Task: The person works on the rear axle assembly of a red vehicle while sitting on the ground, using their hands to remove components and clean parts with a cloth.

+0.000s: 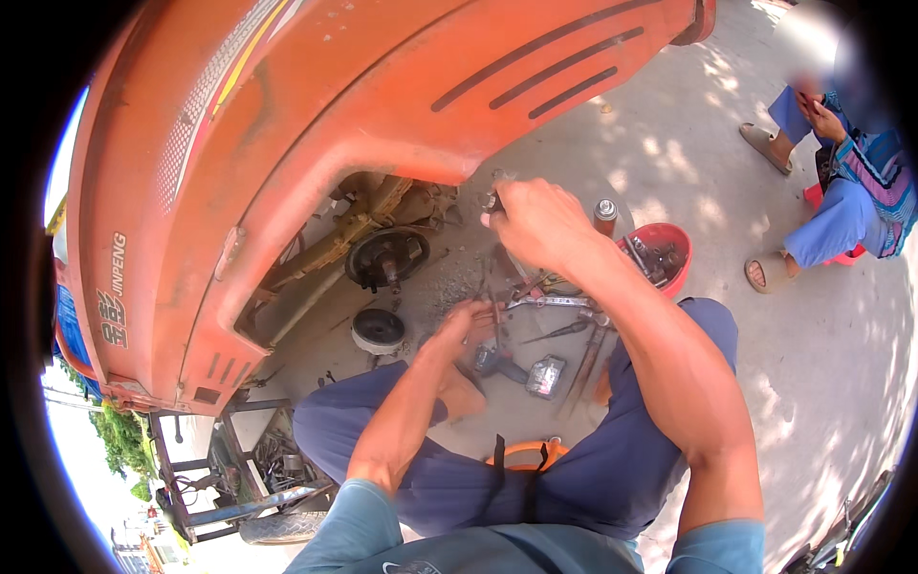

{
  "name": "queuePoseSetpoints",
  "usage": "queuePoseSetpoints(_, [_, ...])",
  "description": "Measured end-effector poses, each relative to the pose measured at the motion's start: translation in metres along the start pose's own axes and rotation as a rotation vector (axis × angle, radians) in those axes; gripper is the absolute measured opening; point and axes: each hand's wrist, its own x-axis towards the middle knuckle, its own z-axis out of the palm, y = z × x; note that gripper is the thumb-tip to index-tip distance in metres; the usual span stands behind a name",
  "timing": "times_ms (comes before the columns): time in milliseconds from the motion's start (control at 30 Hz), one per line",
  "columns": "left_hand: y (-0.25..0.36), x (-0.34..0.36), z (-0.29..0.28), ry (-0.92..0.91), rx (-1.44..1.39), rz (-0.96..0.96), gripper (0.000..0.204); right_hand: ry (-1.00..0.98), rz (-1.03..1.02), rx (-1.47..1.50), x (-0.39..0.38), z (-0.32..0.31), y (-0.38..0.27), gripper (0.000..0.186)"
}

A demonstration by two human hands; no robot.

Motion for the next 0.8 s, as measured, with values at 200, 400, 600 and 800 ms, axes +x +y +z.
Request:
queuePoseSetpoints(200, [0.042, -0.112, -0.004, -0.210, -0.018, 0.052, 0.051, -0.024, -0.061, 0.064, 0.002, 0.005, 0.001, 0.032])
queuePoseSetpoints(400, [0.052, -0.138, -0.022, 0.007, 0.069, 0.020, 0.063, -0.050, -0.085, 0.093, -0.004, 0.007, -0.003, 0.035])
queuePoseSetpoints(600, [0.078, -0.134, -0.026, 0.107, 0.200, -0.003, 0.065, -0.043, -0.063, 0.060, -0.003, 0.011, 0.003, 0.034])
queuePoseSetpoints(800, [0.085, -0.134, -0.023, 0.168, 0.298, -0.035, 0.065, -0.028, -0.046, 0.098, 0.002, 0.011, 0.010, 0.031])
